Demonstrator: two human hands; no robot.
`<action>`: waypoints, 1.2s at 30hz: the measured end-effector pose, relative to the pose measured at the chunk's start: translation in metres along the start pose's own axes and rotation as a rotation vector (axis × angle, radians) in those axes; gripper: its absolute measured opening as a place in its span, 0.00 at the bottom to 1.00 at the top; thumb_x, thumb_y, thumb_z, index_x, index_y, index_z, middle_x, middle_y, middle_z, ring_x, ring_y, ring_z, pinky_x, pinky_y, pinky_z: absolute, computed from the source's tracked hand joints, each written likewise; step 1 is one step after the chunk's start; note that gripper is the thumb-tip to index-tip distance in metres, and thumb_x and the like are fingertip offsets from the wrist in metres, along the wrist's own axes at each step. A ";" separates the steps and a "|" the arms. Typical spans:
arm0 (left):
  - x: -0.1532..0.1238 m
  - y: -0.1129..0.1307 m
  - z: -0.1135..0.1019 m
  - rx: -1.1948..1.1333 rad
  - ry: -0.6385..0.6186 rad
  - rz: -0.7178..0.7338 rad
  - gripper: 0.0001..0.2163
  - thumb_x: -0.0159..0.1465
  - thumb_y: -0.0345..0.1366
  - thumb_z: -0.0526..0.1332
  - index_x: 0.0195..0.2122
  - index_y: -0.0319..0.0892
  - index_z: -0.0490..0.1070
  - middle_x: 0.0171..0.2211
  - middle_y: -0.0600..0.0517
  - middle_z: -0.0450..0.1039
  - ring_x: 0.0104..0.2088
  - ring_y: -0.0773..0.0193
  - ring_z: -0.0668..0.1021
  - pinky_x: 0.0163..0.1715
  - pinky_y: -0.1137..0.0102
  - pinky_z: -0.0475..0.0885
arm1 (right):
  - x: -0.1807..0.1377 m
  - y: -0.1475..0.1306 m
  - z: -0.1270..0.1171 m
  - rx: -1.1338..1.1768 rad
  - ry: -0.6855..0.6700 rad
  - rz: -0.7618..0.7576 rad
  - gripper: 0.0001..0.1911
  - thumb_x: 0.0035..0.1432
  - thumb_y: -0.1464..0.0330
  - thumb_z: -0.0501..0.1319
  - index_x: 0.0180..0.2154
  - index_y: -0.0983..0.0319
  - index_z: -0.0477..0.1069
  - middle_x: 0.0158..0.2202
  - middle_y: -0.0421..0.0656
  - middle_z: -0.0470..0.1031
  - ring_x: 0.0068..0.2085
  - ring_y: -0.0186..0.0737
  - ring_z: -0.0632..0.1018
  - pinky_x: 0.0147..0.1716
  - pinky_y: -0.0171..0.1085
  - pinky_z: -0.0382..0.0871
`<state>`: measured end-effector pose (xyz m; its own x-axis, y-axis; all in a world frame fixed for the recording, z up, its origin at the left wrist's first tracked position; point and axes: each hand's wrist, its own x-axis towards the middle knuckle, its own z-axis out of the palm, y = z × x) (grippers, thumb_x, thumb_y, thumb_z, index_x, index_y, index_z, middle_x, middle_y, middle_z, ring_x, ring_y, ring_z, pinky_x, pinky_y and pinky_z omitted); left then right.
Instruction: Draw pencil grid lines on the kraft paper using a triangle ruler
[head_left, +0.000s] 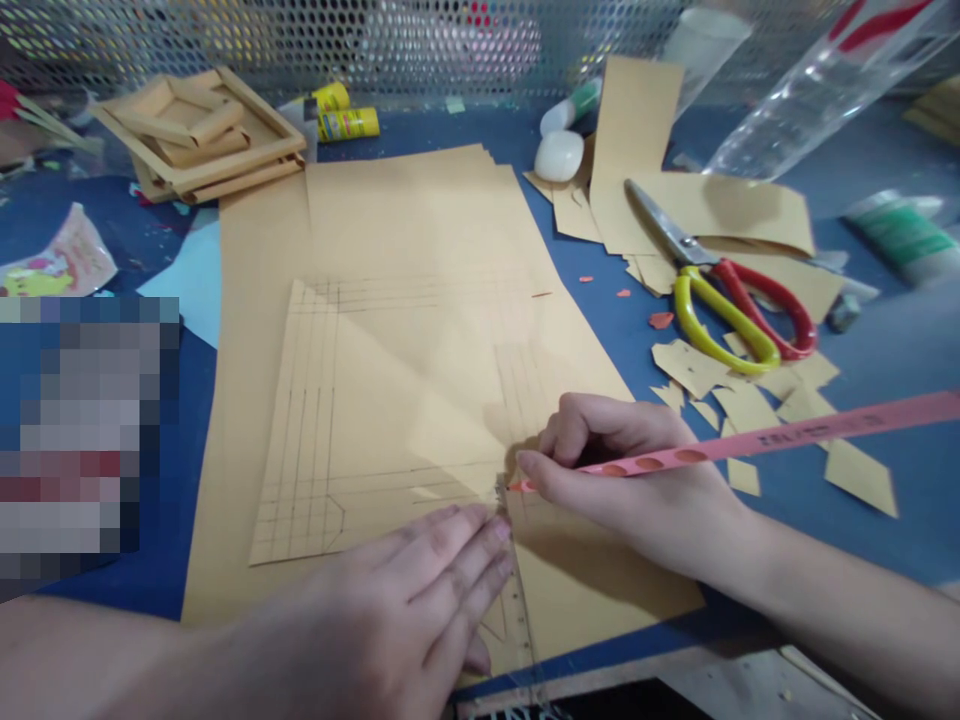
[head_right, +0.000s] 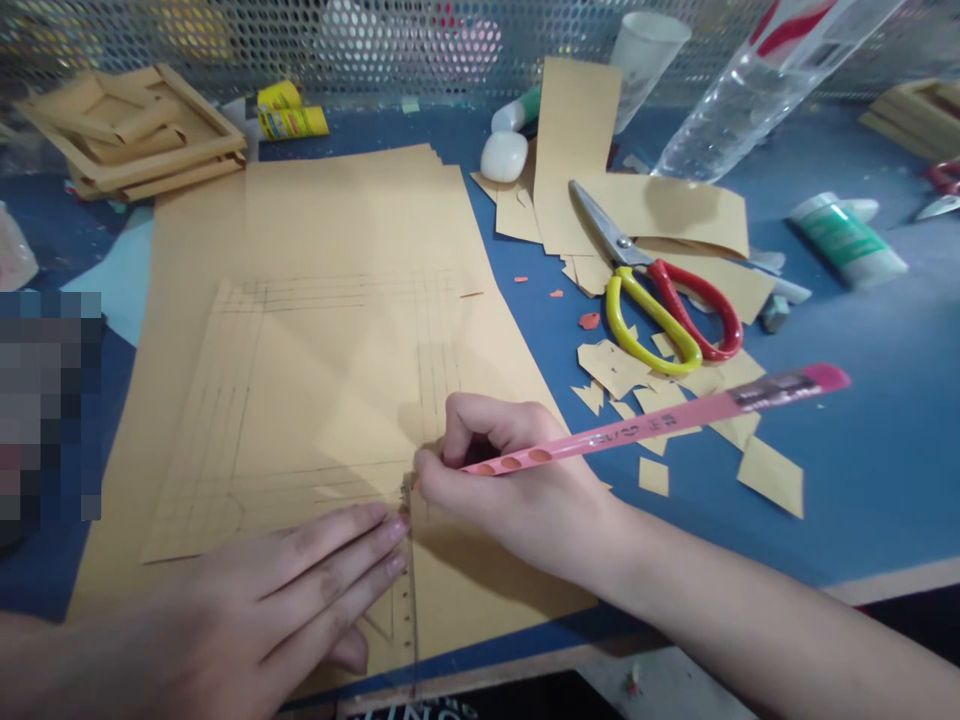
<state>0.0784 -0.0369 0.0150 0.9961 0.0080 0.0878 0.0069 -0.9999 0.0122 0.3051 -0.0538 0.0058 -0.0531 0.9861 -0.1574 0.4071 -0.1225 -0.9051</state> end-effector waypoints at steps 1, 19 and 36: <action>0.000 0.000 0.000 -0.002 -0.001 -0.001 0.16 0.66 0.33 0.50 0.51 0.37 0.70 0.55 0.46 0.67 0.57 0.58 0.69 0.58 0.62 0.64 | 0.000 0.000 0.000 -0.002 -0.005 -0.006 0.15 0.53 0.71 0.62 0.21 0.60 0.57 0.21 0.37 0.66 0.23 0.31 0.66 0.21 0.33 0.60; 0.001 -0.002 -0.004 0.060 0.016 0.036 0.15 0.66 0.32 0.53 0.52 0.34 0.69 0.55 0.44 0.67 0.57 0.55 0.69 0.58 0.61 0.63 | 0.000 -0.001 0.002 -0.008 0.008 -0.019 0.16 0.52 0.73 0.62 0.21 0.60 0.56 0.20 0.36 0.64 0.22 0.30 0.63 0.20 0.32 0.58; 0.002 -0.004 -0.007 0.092 0.030 0.075 0.16 0.65 0.30 0.52 0.51 0.31 0.69 0.54 0.42 0.67 0.55 0.52 0.70 0.57 0.60 0.65 | 0.001 -0.001 0.002 -0.025 0.021 -0.040 0.15 0.51 0.73 0.62 0.20 0.61 0.57 0.19 0.35 0.64 0.21 0.29 0.61 0.18 0.31 0.57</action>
<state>0.0799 -0.0332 0.0219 0.9910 -0.0684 0.1151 -0.0585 -0.9945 -0.0871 0.3029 -0.0533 0.0061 -0.0511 0.9923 -0.1126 0.4274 -0.0802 -0.9005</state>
